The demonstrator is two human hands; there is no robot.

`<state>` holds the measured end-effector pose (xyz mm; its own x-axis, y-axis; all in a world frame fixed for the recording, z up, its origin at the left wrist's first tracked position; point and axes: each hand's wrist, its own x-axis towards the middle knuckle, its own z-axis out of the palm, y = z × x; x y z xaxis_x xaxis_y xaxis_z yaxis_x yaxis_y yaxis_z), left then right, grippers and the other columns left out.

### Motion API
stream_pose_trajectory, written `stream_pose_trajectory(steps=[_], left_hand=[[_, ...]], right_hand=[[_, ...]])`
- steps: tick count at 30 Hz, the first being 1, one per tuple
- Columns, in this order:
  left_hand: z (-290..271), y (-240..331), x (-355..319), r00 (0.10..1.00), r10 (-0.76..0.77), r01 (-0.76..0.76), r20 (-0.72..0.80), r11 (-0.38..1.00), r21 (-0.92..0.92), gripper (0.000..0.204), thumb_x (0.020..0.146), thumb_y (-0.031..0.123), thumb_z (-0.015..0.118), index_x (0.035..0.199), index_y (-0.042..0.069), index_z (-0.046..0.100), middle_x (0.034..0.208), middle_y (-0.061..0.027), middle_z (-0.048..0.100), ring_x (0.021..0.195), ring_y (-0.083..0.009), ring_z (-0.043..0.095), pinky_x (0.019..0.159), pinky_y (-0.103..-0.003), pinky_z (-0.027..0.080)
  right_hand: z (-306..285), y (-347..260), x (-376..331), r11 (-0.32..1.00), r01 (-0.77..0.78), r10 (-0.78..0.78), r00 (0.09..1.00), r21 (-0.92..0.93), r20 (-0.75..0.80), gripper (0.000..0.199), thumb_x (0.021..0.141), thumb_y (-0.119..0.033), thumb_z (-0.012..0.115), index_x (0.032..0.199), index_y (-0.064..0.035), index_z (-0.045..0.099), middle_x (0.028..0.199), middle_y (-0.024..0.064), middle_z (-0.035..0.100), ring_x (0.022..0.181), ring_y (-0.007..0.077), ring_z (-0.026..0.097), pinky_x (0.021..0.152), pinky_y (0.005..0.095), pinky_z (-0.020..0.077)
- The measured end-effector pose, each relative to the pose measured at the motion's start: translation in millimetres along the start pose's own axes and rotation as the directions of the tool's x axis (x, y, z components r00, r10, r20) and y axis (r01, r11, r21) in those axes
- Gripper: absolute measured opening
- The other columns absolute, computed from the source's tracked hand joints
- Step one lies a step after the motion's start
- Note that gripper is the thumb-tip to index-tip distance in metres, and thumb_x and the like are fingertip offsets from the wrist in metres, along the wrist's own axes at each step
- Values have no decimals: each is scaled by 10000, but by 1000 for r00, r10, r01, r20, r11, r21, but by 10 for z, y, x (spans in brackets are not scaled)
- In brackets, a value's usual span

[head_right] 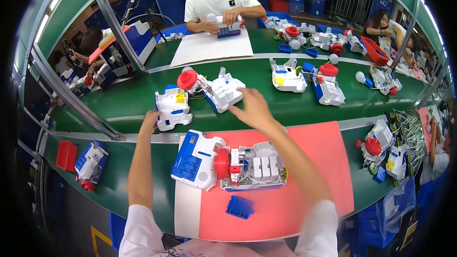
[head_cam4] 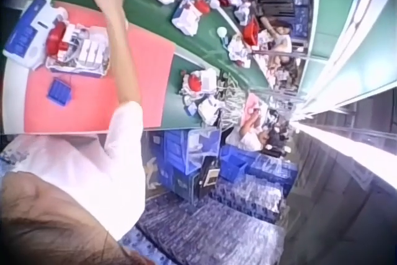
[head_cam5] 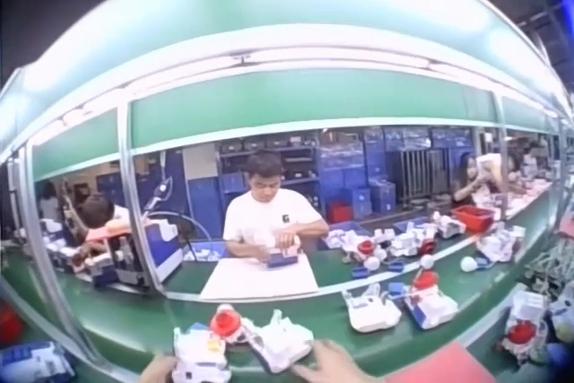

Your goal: Assembling the plastic components, wiring, and light bulb of a toy device on an assembly line.

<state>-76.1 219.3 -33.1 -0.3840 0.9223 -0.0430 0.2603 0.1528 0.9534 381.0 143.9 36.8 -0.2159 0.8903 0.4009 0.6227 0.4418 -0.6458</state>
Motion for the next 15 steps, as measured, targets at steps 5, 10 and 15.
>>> stream_pose_trajectory(steps=[5, 10, 15], left_hand=[[248, 91, -473, 995, -25, 51, 96, 958, -283, 441, 922, 118, 539, 1267, -142, 449, 1144, -239, 622, 974, -353, 692, 793, -504, 612], [306, 247, -984, 998, 2, 26, 59, 883, -469, 334, 904, 113, 552, 1199, -45, 537, 1013, -175, 649, 876, -303, 696, 666, -441, 628], [-208, 435, -1837, 1000, -9, 11, 8, 850, -526, 603, 918, 204, 639, 1351, -8, 277, 1179, -182, 543, 934, -255, 652, 718, -405, 606]], right_hand=[[1131, -256, 1120, 878, -207, 361, 879, -432, 311, 1142, 611, -694, 794, 1543, -248, 308, 1508, 287, 322, 1377, 469, 355, 1073, 623, 328], [1358, -357, 1152, 877, -116, 205, 968, -467, 144, 867, 648, -429, 826, 1403, -171, 487, 1391, 303, 427, 1318, 480, 405, 1002, 657, 412], [968, -1079, 863, 917, 126, -94, 990, -377, 104, 695, 566, -335, 851, 1184, -132, 603, 1101, 315, 557, 1120, 467, 488, 950, 521, 447]])
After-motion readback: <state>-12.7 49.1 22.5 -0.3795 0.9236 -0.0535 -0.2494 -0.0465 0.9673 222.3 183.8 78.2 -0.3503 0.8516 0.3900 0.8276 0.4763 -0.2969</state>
